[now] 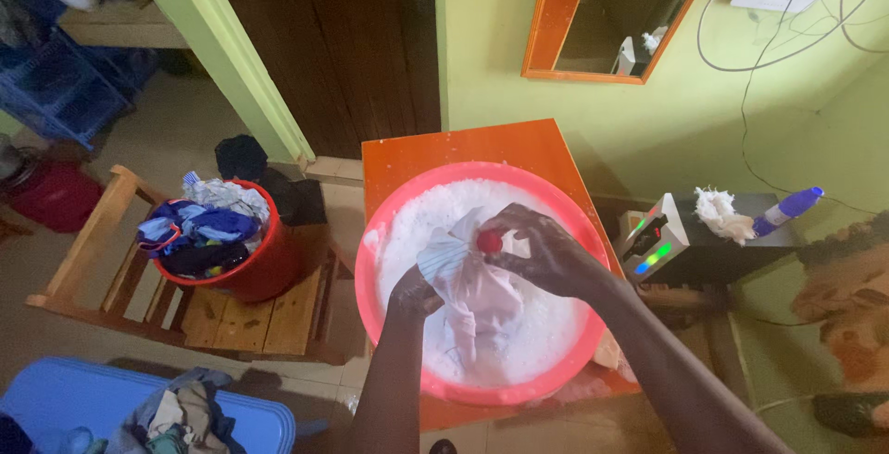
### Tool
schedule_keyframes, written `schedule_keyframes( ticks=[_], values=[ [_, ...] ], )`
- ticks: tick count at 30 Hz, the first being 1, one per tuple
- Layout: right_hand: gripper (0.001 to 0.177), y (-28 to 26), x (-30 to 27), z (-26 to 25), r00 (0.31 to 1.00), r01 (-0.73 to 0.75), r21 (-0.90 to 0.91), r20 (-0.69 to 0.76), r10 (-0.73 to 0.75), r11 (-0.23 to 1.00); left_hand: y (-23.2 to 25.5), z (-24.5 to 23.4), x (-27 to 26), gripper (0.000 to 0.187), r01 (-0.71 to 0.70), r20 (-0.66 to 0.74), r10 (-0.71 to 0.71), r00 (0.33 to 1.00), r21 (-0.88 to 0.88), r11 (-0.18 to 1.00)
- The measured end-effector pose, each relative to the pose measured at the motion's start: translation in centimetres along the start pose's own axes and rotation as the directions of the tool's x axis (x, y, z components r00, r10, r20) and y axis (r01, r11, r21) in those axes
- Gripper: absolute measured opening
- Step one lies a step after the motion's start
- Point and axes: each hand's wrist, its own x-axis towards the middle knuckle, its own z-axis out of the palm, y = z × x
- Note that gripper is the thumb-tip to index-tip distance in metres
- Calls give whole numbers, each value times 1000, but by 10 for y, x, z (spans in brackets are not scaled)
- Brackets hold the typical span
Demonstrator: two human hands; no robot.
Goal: The person hand washes a white garment in a pink basin filled with soapy water. They agitate the fabric, squeeze it, and add liquid detergent from a blue bottle before continuing to scrub and rinse the item.
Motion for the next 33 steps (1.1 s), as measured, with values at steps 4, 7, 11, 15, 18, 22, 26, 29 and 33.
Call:
schedule_keyframes(
  ticks=[4, 7, 11, 15, 18, 22, 26, 29, 33],
  values=[
    [34, 5, -1, 5, 968, -133, 264, -174, 182, 955, 8, 9, -3, 21, 5, -181, -17, 983, -68, 998],
    [37, 25, -5, 4, 933, -198, 338, -222, 282, 920, 6, 11, 2, 29, -38, -257, 38, 966, 8, 999],
    [37, 46, -21, 12, 895, -255, 343, -271, 355, 904, -8, -4, 10, 30, -101, -250, 113, 961, 60, 993],
    [35, 52, -36, 13, 859, -332, 350, -273, 434, 876, -29, -14, 23, 29, -24, -618, -16, 786, -56, 998],
    [36, 49, -45, 11, 839, -361, 356, -279, 467, 862, -44, -11, 31, 29, -9, -499, -52, 865, -119, 993],
    [37, 50, -50, 7, 818, -368, 363, -311, 484, 856, -59, -7, 48, 27, -19, -407, -99, 908, -276, 961],
    [40, 59, -58, 1, 763, -410, 273, -420, 491, 870, -77, 15, 78, 25, -27, -456, -101, 884, -264, 964],
    [36, 74, -74, 0, 725, -379, 229, -529, 441, 897, -90, 30, 89, 25, -35, -452, -130, 883, -338, 940],
    [32, 113, -102, 3, 668, -321, 310, -597, 445, 895, -95, 53, 88, 27, 58, -264, -316, 911, -677, 734]
  ],
)
